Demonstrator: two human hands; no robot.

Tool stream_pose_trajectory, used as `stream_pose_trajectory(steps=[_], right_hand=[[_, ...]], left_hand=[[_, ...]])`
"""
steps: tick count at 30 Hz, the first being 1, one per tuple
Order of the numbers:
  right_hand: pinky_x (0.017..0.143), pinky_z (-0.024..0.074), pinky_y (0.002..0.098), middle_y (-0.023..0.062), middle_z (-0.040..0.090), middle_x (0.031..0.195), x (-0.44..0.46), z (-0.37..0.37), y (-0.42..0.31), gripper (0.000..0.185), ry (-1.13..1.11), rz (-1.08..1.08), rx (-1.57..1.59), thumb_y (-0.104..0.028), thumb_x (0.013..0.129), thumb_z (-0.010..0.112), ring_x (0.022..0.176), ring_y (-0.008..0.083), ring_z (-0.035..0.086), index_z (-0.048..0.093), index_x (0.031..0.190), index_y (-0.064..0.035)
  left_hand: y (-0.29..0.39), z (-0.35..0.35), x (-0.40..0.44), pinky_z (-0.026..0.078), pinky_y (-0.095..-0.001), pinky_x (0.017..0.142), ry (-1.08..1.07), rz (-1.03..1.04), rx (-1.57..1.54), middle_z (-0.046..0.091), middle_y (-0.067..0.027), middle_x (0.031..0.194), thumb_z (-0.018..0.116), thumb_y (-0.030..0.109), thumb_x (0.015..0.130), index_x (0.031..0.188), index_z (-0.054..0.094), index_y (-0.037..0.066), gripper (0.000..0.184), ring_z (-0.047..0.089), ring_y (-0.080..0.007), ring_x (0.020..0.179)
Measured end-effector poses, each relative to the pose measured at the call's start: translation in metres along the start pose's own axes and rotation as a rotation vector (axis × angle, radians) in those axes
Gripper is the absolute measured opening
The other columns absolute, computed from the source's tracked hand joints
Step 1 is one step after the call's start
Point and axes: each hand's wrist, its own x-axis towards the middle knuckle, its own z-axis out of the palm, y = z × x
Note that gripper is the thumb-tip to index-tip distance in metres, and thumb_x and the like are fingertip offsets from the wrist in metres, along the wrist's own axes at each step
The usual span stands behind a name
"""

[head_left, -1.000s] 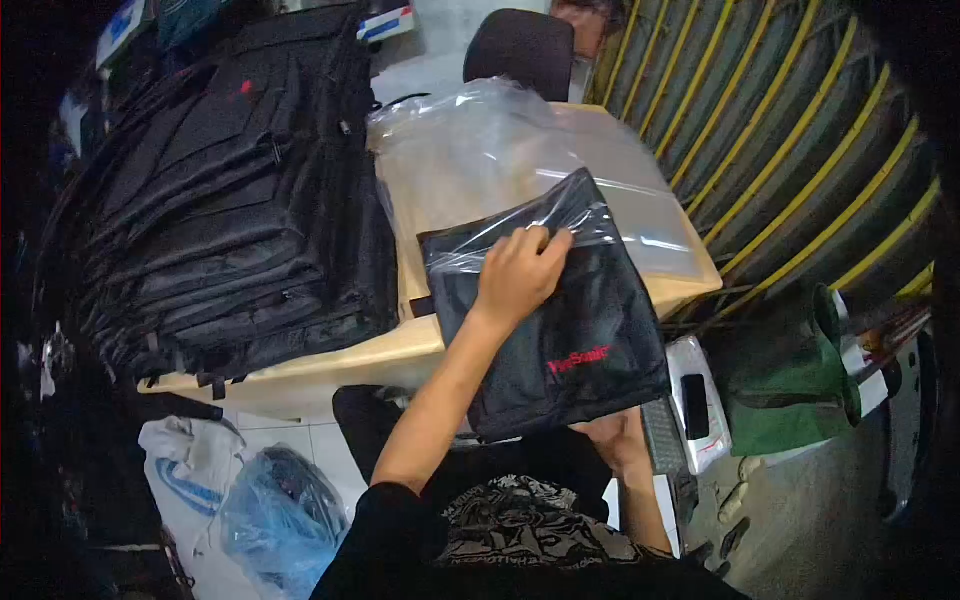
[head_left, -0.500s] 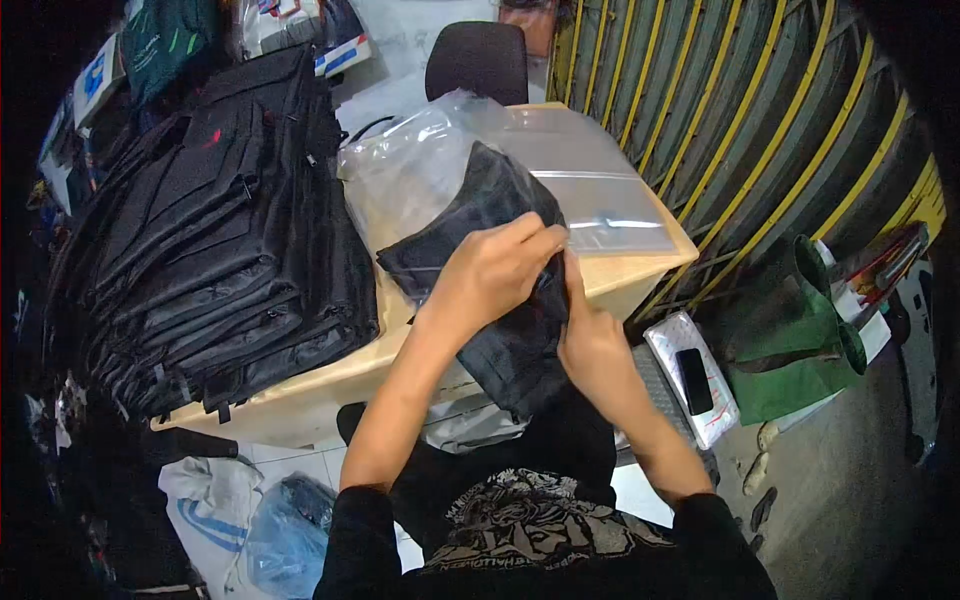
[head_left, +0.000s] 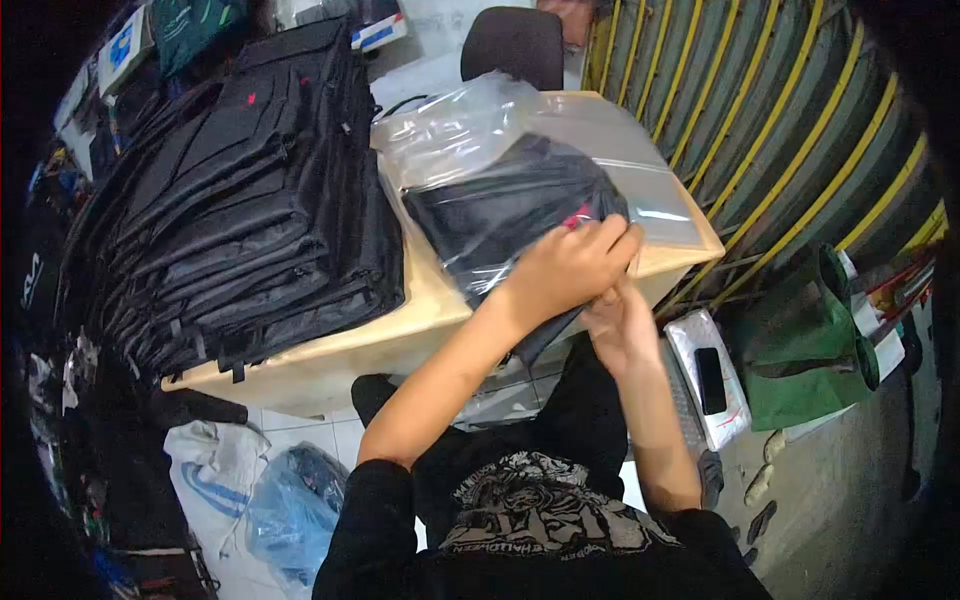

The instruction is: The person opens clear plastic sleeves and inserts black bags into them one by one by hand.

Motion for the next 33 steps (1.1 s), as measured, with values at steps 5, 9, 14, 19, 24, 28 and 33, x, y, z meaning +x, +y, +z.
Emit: stream_pose_trajectory(steps=[5, 9, 14, 19, 24, 28, 33], right_hand=[[0.067, 0.0547, 0.0360, 0.0099, 0.050, 0.120, -0.009, 0.004, 0.032, 0.064, 0.007, -0.014, -0.165, 0.001, 0.082, 0.052, 0.100, 0.0207, 0.058, 0.026, 0.139, -0.0165], [0.056, 0.0589, 0.0306, 0.0107, 0.055, 0.110, -0.007, 0.023, -0.002, 0.077, -0.057, -0.229, -0.107, 0.013, 0.078, 0.041, 0.083, 0.0181, 0.062, 0.016, 0.145, -0.0170], [0.052, 0.0579, 0.0298, 0.0106, 0.057, 0.103, -0.007, 0.026, -0.009, 0.065, 0.041, -0.190, -0.155, 0.011, 0.080, 0.043, 0.076, 0.0173, 0.063, 0.029, 0.138, -0.0137], [0.050, 0.0572, 0.0294, 0.0100, 0.059, 0.095, -0.004, 0.016, 0.001, 0.039, 0.117, -0.156, -0.115, 0.009, 0.080, 0.047, 0.072, 0.0185, 0.064, 0.043, 0.116, -0.0051], [0.064, 0.0577, 0.0318, 0.0116, 0.059, 0.096, -0.003, 0.002, -0.006, 0.031, 0.072, -0.170, -0.021, 0.008, 0.081, 0.047, 0.080, 0.0212, 0.063, 0.044, 0.111, 0.0000], [0.060, 0.0527, 0.0287, 0.0092, 0.054, 0.102, 0.001, 0.007, -0.003, 0.032, 0.174, -0.007, 0.160, 0.009, 0.085, 0.041, 0.084, 0.0194, 0.058, 0.048, 0.113, -0.0030], [0.058, 0.0509, 0.0260, 0.0071, 0.054, 0.104, 0.006, 0.024, 0.018, 0.032, 0.149, -0.069, 0.250, 0.005, 0.089, 0.041, 0.083, 0.0153, 0.057, 0.046, 0.118, -0.0062]], left_hand=[[0.004, 0.003, -0.003, 0.048, -0.0231, 0.048, 0.060, 0.064, -0.033, 0.049, 0.0007, 0.074, 0.058, 0.014, 0.074, 0.102, 0.056, 0.009, 0.028, 0.058, -0.0103, 0.060], [-0.005, -0.008, -0.011, 0.048, -0.0324, 0.066, -0.097, -0.116, 0.098, 0.054, -0.0034, 0.086, 0.060, 0.011, 0.072, 0.115, 0.054, 0.008, 0.043, 0.059, -0.0190, 0.078], [-0.012, -0.028, -0.038, 0.044, -0.0391, 0.080, -0.279, -0.428, -0.079, 0.054, -0.0110, 0.098, 0.075, 0.024, 0.069, 0.117, 0.052, 0.005, 0.056, 0.054, -0.0292, 0.095], [-0.026, -0.015, -0.069, 0.050, -0.0410, 0.069, -0.310, -0.508, -0.070, 0.059, -0.0150, 0.084, 0.063, 0.007, 0.081, 0.099, 0.060, 0.000, 0.020, 0.060, -0.0360, 0.075], [-0.036, -0.020, -0.079, 0.047, -0.0336, 0.061, 0.072, -0.794, -0.661, 0.060, -0.0155, 0.077, 0.050, 0.001, 0.088, 0.101, 0.060, 0.000, 0.017, 0.059, -0.0287, 0.064], [-0.020, -0.035, -0.073, 0.042, -0.0302, 0.059, -0.077, -0.908, -0.729, 0.056, -0.0137, 0.072, 0.045, 0.004, 0.090, 0.101, 0.059, 0.000, 0.018, 0.054, -0.0231, 0.060], [0.009, -0.031, -0.057, 0.044, -0.0309, 0.058, 0.053, -0.507, -0.382, 0.053, -0.0115, 0.075, 0.059, 0.012, 0.086, 0.099, 0.060, 0.002, 0.016, 0.055, -0.0230, 0.065]])
